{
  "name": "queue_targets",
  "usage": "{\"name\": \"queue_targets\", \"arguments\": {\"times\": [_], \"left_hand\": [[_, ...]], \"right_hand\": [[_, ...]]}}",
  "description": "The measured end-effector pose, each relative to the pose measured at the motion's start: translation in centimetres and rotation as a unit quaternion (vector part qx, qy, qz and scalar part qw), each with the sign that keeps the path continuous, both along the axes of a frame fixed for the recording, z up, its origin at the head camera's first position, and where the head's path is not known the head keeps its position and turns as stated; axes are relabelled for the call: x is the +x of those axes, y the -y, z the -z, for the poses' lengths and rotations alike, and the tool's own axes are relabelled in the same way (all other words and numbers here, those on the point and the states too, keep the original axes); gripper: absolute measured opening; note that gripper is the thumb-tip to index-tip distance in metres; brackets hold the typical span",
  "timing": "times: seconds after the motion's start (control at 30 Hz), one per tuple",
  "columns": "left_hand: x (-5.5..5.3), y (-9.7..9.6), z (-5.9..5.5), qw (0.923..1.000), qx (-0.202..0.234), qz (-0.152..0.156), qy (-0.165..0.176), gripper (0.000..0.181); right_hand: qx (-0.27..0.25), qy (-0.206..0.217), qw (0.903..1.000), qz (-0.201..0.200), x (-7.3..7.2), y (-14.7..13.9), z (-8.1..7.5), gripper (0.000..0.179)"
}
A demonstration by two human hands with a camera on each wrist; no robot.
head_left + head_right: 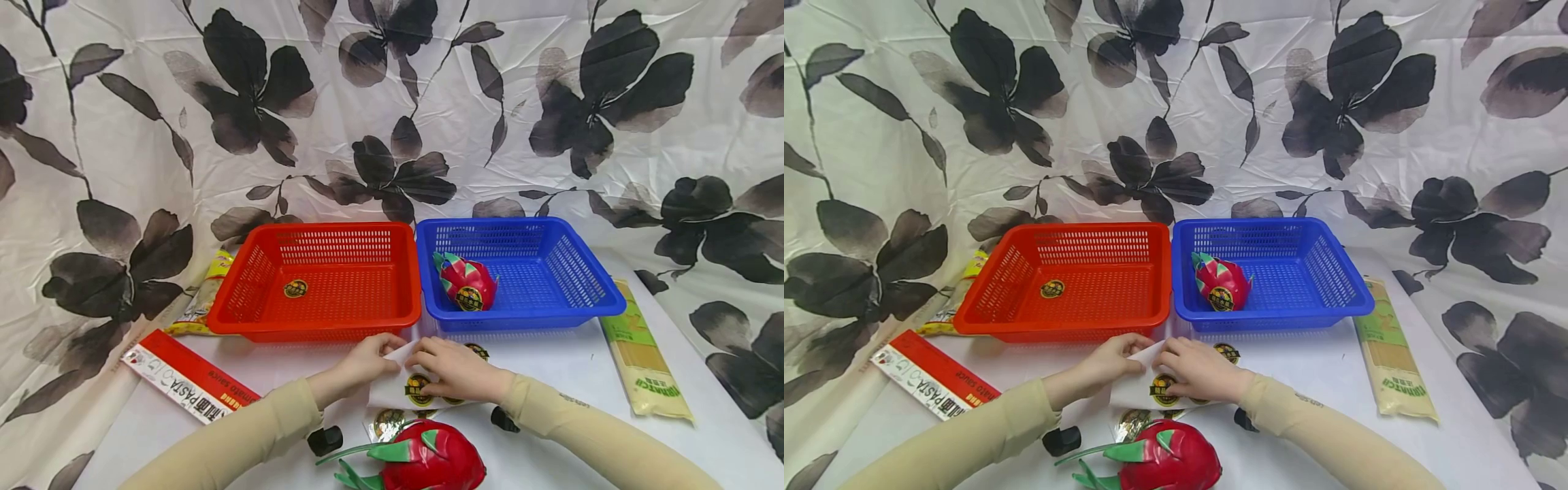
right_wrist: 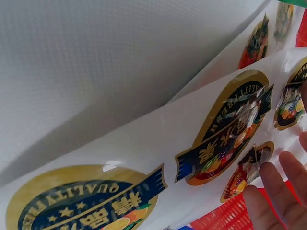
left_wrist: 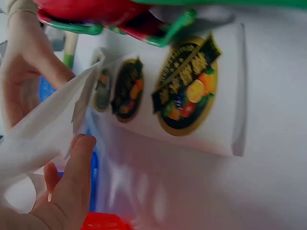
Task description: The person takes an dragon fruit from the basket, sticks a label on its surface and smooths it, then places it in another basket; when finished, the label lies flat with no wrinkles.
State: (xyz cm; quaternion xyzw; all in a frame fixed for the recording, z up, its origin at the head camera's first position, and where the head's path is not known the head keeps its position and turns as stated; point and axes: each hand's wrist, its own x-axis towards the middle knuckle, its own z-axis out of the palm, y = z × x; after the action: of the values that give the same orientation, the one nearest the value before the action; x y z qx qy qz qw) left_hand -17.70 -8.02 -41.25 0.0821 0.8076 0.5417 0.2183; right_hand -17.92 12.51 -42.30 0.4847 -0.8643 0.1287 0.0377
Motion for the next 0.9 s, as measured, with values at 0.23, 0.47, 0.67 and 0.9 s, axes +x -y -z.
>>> {"name": "queue_targets", "arguments": {"times": [0.23,0.47,0.67,0.9], "left_hand": [[0.2,-0.1,-1.1,0.9977,0.058,-0.016,0.031,0.044],[0.6,-0.3,-1.6,0.9911,0.116,-0.026,0.059,0.046],[1.0,-0.1,-2.8,0.9834,0.163,-0.028,0.075,0.049],[1.0,-0.1,-4.0,0.976,0.199,-0.017,0.086,0.048]], "right_hand": [[-0.038,-0.028,0.9989,-0.006,0.0,0.1,-0.4,0.037],[-0.082,-0.042,0.9956,-0.019,0.2,0.0,-0.8,0.036],[-0.128,-0.065,0.9893,-0.027,0.4,-0.2,-1.5,0.037],[-0.16,-0.089,0.9821,-0.045,0.7,-0.3,-2.9,0.035]]}}
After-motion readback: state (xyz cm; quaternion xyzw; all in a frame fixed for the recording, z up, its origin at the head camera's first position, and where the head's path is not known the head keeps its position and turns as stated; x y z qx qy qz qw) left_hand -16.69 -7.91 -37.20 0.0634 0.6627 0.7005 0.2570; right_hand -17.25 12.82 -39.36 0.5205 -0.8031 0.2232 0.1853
